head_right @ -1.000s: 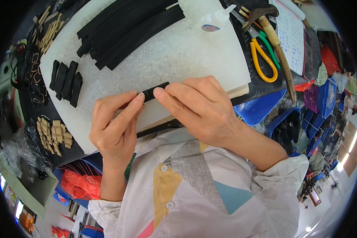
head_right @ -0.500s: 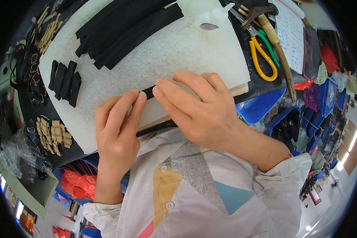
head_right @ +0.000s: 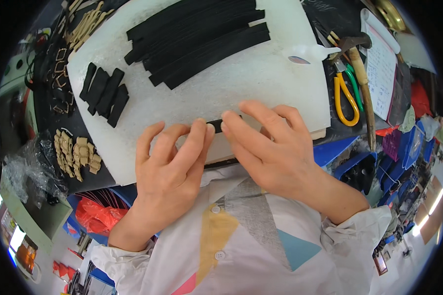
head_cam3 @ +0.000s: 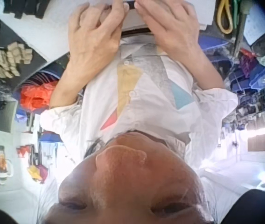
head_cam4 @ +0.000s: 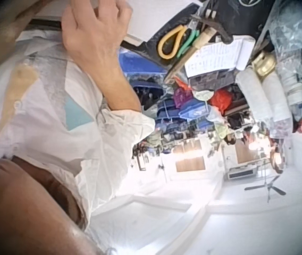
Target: Applying glue to thin black material strips for shoe assembly on a workshop bench.
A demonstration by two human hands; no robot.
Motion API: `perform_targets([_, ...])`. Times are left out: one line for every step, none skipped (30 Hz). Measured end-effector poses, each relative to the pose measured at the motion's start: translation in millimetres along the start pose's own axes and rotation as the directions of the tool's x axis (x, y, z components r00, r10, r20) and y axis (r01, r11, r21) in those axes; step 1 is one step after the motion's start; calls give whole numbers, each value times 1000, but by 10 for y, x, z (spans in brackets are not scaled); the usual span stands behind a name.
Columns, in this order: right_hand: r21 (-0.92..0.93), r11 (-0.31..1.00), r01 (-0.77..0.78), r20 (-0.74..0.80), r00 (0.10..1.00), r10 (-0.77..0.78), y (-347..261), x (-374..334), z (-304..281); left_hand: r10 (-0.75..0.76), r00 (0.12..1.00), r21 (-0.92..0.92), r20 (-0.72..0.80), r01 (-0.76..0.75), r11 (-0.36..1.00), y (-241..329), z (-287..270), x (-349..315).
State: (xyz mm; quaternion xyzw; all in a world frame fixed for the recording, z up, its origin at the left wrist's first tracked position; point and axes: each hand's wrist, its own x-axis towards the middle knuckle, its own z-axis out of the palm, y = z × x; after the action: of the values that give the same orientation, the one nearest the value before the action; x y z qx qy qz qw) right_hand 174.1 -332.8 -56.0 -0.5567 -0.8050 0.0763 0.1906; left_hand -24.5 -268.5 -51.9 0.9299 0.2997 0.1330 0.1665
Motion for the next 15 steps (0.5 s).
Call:
perform_targets([13,1000,2,-1,1000,-2,-2,11,-13,-22,1000,-25,16,23,999,1,-2,1])
perform_targets([19,1000,9,-10,1000,-9,4,8,2,-43,999,-50,34,45,998,8,-5,2])
perform_targets([23,999,25,-31,999,-25,23,26,33,-48,998,-5,36,48,999,21,-42,20])
perform_targets([27,999,42,-52,998,-40,53,39,41,-54,998,41,38,52,998,39,-85,41])
perform_targets([66,997,37,-48,998,-34,98,50,22,-60,997,87,39,56,995,50,-116,51])
perform_targets([101,994,31,-46,999,-26,144,66,2,-45,999,47,-1,45,998,7,-124,50])
perform_targets([135,990,25,-43,999,-19,176,75,-26,-32,999,6,-41,32,999,-71,-110,48])
perform_targets([182,983,6,-93,996,12,190,67,-39,-20,997,-34,-81,17,999,-138,-75,45])
perform_targets([237,972,0,-145,989,35,208,47,-21,-2,990,-83,-144,-10,997,-176,11,5])
perform_targets([292,957,-4,-190,980,61,234,25,2,-28,978,-67,-206,14,998,-196,42,-50])
perform_targets([313,949,-39,-287,948,134,275,-12,6,-53,962,-55,-268,39,998,-216,49,-109])
perform_targets([339,938,-72,-379,902,206,326,-84,17,-76,942,-44,-328,65,997,-245,45,-173])
perform_targets([368,923,-111,-461,840,285,372,-155,13,-101,911,53,-400,133,990,-322,-15,-226])
perform_targets([409,899,-155,-509,779,366,451,-197,16,-117,874,143,-472,207,968,-398,-81,-256])
perform_targets([454,871,-188,-549,710,440,566,-204,35,-141,866,171,-480,250,953,-433,-133,-246])
